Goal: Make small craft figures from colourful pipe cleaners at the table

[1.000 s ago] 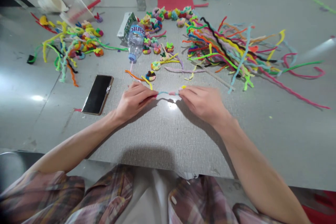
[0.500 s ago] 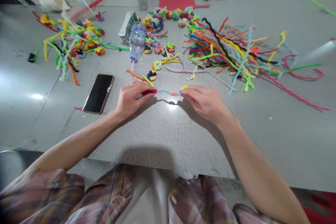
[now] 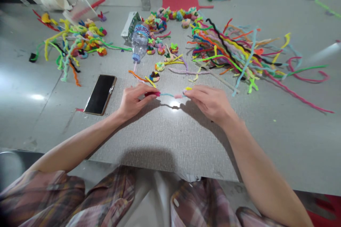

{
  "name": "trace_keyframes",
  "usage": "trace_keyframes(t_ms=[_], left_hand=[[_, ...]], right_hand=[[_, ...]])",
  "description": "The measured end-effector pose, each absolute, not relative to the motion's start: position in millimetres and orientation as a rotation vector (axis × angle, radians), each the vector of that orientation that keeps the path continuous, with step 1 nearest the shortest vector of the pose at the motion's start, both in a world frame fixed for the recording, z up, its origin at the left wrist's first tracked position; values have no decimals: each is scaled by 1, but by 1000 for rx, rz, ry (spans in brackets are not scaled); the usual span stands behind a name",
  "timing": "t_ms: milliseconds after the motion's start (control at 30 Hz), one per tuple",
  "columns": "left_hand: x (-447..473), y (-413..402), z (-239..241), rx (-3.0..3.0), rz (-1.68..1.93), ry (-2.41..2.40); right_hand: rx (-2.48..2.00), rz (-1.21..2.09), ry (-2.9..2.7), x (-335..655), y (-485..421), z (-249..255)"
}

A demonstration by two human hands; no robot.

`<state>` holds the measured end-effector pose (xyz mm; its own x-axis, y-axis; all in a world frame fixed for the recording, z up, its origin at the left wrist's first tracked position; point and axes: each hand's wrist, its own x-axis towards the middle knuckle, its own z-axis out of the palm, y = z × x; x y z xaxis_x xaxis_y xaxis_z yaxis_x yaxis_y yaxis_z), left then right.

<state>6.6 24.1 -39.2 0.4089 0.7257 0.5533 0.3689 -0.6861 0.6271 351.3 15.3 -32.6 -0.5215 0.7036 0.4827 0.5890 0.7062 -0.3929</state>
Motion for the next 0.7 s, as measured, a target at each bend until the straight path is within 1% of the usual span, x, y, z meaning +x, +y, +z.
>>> trace_keyframes(t_ms=[300,533,700], left_hand=[[7,24,-40,2273,1133,907],[8,23,-38,2327,1198,797],[10,21,-38,2375,1106,827]], right_hand=[[-999,299,-2292,345,11,-29],[-999,190,-2308,344,9,-29],[-1141,291,-2275,326,0,-23]])
